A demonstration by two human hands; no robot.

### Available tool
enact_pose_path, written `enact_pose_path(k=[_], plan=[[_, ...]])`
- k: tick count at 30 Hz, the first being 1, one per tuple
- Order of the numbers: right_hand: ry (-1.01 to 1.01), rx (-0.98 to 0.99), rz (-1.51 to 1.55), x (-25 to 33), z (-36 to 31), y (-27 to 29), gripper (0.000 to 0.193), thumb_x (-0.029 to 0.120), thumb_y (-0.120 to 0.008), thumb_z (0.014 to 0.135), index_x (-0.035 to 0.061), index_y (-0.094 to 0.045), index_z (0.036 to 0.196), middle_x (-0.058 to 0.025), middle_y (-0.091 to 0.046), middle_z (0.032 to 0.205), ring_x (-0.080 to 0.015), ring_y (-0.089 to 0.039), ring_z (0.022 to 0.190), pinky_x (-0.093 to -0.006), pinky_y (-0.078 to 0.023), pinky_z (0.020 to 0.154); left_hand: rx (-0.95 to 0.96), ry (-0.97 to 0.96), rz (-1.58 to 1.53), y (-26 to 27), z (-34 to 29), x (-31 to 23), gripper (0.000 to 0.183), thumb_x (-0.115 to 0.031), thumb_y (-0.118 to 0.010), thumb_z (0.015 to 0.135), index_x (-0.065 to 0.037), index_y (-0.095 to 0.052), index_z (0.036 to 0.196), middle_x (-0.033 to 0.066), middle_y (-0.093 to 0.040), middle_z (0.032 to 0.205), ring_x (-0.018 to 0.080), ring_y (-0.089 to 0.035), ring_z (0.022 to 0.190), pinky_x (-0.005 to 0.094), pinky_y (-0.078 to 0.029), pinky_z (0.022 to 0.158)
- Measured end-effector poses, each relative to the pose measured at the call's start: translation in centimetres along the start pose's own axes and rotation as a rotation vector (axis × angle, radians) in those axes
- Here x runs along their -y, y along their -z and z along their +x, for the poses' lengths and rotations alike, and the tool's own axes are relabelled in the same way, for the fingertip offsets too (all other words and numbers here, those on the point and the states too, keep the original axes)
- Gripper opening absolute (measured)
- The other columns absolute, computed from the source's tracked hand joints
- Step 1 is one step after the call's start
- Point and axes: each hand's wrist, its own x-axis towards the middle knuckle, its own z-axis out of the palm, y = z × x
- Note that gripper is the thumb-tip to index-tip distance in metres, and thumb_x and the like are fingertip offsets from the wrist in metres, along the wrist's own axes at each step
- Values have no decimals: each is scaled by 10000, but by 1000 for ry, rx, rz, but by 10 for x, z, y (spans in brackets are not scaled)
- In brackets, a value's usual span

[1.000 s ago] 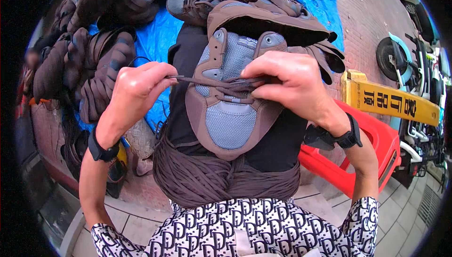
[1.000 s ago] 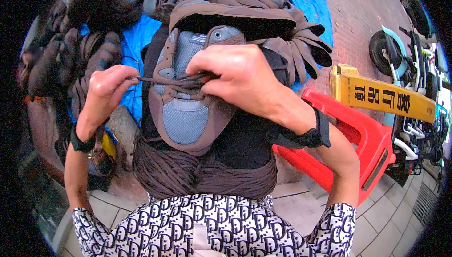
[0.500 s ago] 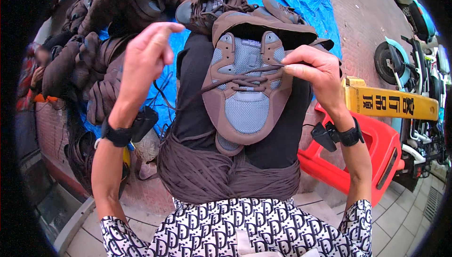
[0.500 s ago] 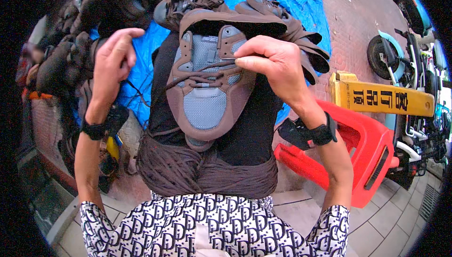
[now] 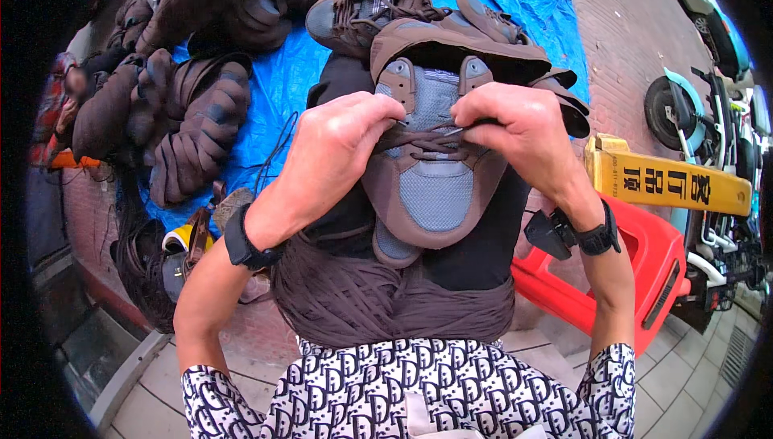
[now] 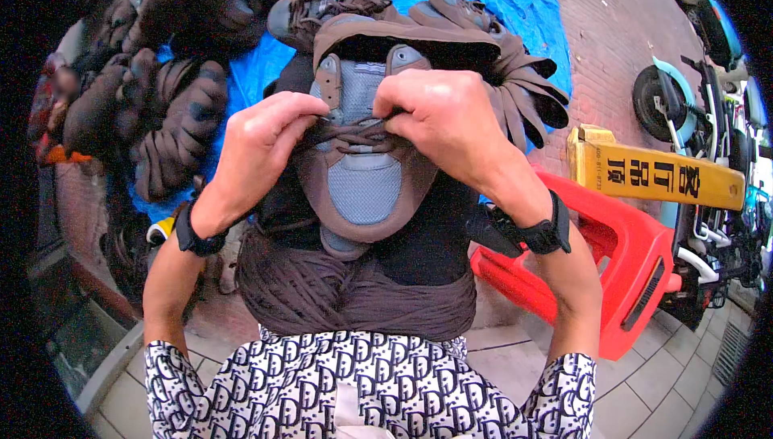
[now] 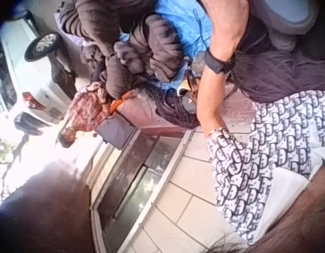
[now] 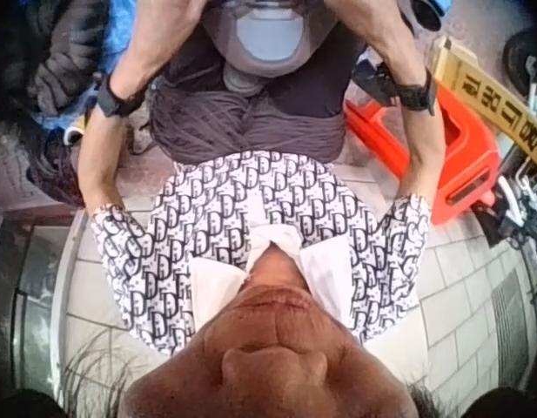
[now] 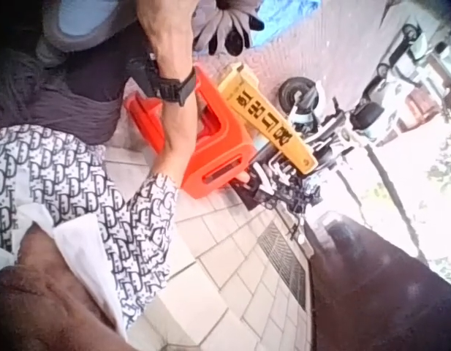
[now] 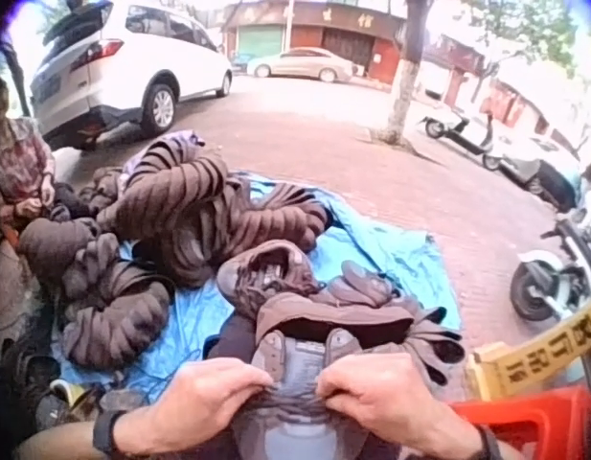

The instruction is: Lace a new shoe as part of the manufacturing process.

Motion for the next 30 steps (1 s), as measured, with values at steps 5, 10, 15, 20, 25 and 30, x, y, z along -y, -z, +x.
enact_pose_path(k=[5, 10, 15, 20, 25, 30], plan=[[365, 17, -462, -3, 5, -3, 151, 29, -607, 604, 43, -586, 752, -79, -596, 752, -221, -579, 611, -295, -467, 516, 20, 2, 57, -4, 2, -1, 92, -6, -598, 767, -21, -551, 845, 133, -597, 763, 300, -610, 731, 367, -481, 618], [300, -218, -273, -2, 10, -3, 87, 66, -594, 616, 61, -556, 694, -72, -558, 666, -209, -594, 610, -311, -465, 518, -27, -24, 91, -7, 3, 0, 105, -11, -604, 742, -28, -540, 824, 126, -585, 748, 300, -600, 727, 371, -476, 620], [-129, -5, 153, 15, 12, -9, 108, -21, -587, 628, 19, -592, 728, -94, -590, 662, -180, -586, 575, -283, -464, 508, -25, -70, 170, -10, 1, 0, 115, -2, -602, 725, -36, -527, 807, 114, -560, 729, 289, -585, 717, 375, -468, 607], [-555, 248, 551, 19, 23, -8, 112, -84, -579, 662, -11, -605, 744, -40, -621, 714, -60, -536, 516, -196, -437, 442, -43, -145, 252, -8, -1, -1, 108, -24, -600, 720, -30, -514, 784, 106, -530, 695, 274, -556, 658, 367, -454, 572], [-842, 220, 1033, 16, 24, -3, 110, -81, -608, 670, 9, -602, 735, -129, -672, 826, -86, -564, 472, -164, -379, 383, 47, -403, 609, -3, -4, -6, 99, -77, -597, 707, -47, -506, 731, 41, -454, 640, 174, -474, 566, 292, -406, 494], [-804, 144, 1097, 23, 15, -11, 106, -78, -620, 682, 8, -594, 738, -155, -676, 860, -85, -564, 461, -160, -342, 364, 9, -503, 684, -9, -6, -6, 86, -93, -592, 701, -51, -527, 739, 9, -405, 620, 132, -454, 567, 257, -386, 481]])
